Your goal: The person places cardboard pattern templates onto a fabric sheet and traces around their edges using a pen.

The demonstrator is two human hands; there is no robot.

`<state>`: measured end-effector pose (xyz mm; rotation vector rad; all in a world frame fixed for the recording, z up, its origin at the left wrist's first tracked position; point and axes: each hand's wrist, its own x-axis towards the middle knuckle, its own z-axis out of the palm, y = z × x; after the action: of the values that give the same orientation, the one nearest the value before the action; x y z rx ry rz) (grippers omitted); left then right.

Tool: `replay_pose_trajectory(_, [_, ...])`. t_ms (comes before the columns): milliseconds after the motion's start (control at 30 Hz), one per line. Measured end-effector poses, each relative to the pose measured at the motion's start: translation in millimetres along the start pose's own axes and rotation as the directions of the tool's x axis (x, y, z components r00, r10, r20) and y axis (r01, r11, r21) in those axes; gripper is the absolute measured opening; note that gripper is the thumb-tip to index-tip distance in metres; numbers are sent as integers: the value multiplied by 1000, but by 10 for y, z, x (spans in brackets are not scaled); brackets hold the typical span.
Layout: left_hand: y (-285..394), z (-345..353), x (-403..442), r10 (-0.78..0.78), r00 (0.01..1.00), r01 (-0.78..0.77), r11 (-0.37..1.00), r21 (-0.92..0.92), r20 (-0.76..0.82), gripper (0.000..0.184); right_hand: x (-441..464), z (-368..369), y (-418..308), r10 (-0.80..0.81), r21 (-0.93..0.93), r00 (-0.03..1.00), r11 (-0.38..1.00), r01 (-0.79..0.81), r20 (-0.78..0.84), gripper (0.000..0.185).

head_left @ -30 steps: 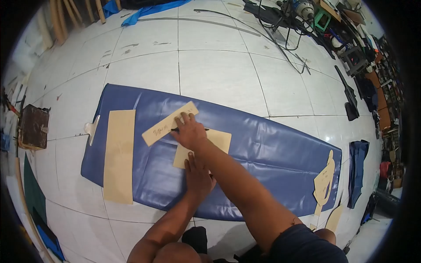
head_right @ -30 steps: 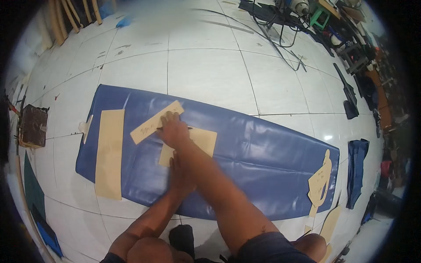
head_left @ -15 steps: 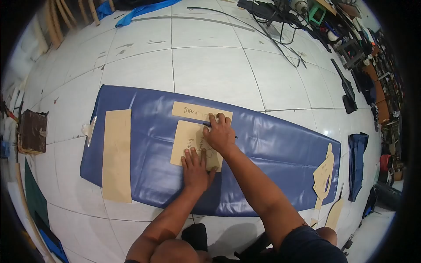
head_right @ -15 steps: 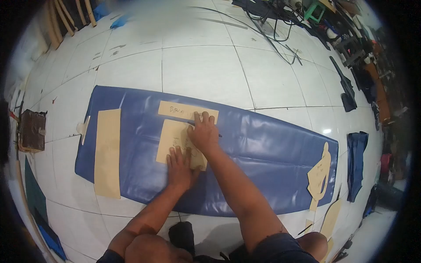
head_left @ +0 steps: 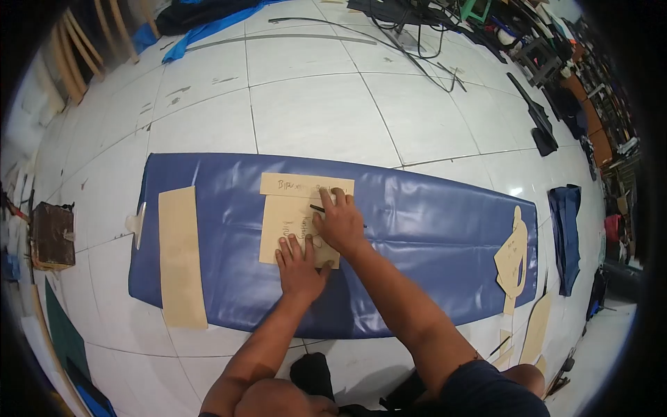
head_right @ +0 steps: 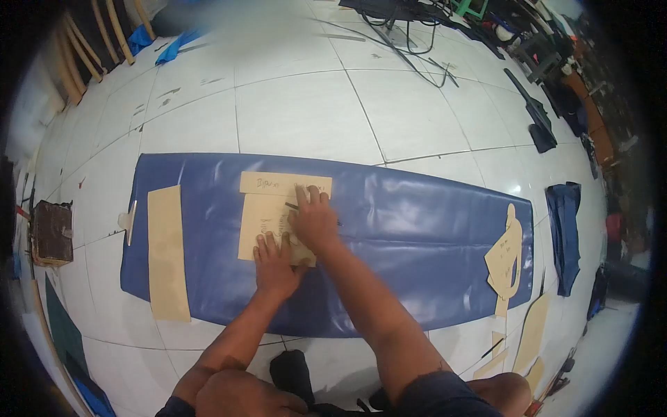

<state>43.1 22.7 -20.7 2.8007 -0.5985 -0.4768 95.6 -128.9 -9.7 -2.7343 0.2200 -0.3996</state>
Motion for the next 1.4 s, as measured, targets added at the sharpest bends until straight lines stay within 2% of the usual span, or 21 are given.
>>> replay_pose_trajectory(133, [-18, 20, 2, 25, 1000, -24, 999, 39, -12, 83, -409, -152, -33, 44, -7, 996, 999, -44, 80, 47])
replay_pose_trajectory(200, [-44, 42, -4, 44, 998, -40, 996, 85, -41, 83, -665, -265, -17, 91, 116, 985, 987, -108, 145, 42])
replay_pose_trajectory(233, [-50, 39, -20, 43, 998, -39, 995, 90, -38, 83, -783, -385, -38, 93, 121, 985, 986, -111, 146, 42])
replay_pose_trajectory(300, [-55, 15, -16, 58, 995, -57, 998, 23, -78, 81, -1009, -666, -29, 199, 130, 930, 960, -248, 308, 37])
replay_pose_trajectory(400, [-29, -19, -14, 49, 995, -48, 999, 5, -82, 80, -1449, -869, 319, 125, 175, 965, 970, -167, 229, 33])
replay_pose_trajectory(467, [-43, -10, -28, 62, 994, -62, 998, 10, -91, 79, -1634, -1184, 555, 162, 113, 923, 970, -214, 350, 30])
replay_pose_trajectory(533, [-63, -2, -21, 76, 992, -75, 997, 16, -102, 79, -1806, -1555, 842, 215, 2, 830, 968, -252, 515, 36])
replay_pose_trajectory(600, [-70, 14, -17, 86, 989, -84, 996, 20, -122, 77, -1925, -2032, 1013, 216, -78, 810, 975, -207, 545, 34])
replay_pose_trajectory(667, [-71, 16, -21, 83, 988, -81, 996, 24, -132, 74, -2142, -2441, 1282, 145, -171, 830, 983, -62, 538, 33])
replay_pose_trajectory(733, [-100, 51, -26, 83, 987, -80, 996, 30, -135, 72, -2219, -2945, 1320, 183, -240, 794, 970, -48, 580, 34])
replay_pose_trajectory(800, [-141, 124, 2, 104, 964, -99, 994, 34, -243, 65, -2335, -3415, 1331, 259, -341, 739, 939, -43, 621, 35])
replay_pose_trajectory(867, [-160, 95, -3, 89, 968, -87, 996, 16, -236, 63, -2397, -3817, 1175, 326, -459, 727, 888, -17, 604, 34])
replay_pose_trajectory(967, [-194, 154, -21, 74, 967, -78, 997, -7, -245, 59, -2399, -4311, 780, 389, -462, 731, 880, -113, 561, 32])
replay_pose_trajectory(1033, [-202, 179, 9, 89, 960, -92, 996, 3, -267, 59, -2339, -4518, 402, 414, -491, 786, 855, -164, 459, 39])
replay_pose_trajectory(1067, [-191, 197, -7, 89, 955, -88, 996, 14, -284, 59, -2321, -4586, 225, 426, -490, 782, 853, -180, 455, 39])
replay_pose_trajectory(1133, [-219, 214, -39, 112, 950, -105, 994, 38, -291, 58, -2299, -4619, -76, 530, -301, 768, 845, -443, 358, 46])
replay_pose_trajectory(1200, [-230, 222, -17, 92, 956, -94, 996, 7, -280, 59, -2381, -4542, -169, 562, -196, 750, 827, -528, 349, 52])
replay_pose_trajectory(1267, [-200, 213, -38, 80, 957, -84, 996, -3, -279, 59, -2404, -4444, -88, 546, -184, 733, 835, -519, 405, 51])
replay_pose_trajectory(1400, [-219, 224, -36, 97, 948, -103, 995, -2, -304, 60, -2400, -4428, 104, 450, -196, 771, 893, -406, 450, 45])
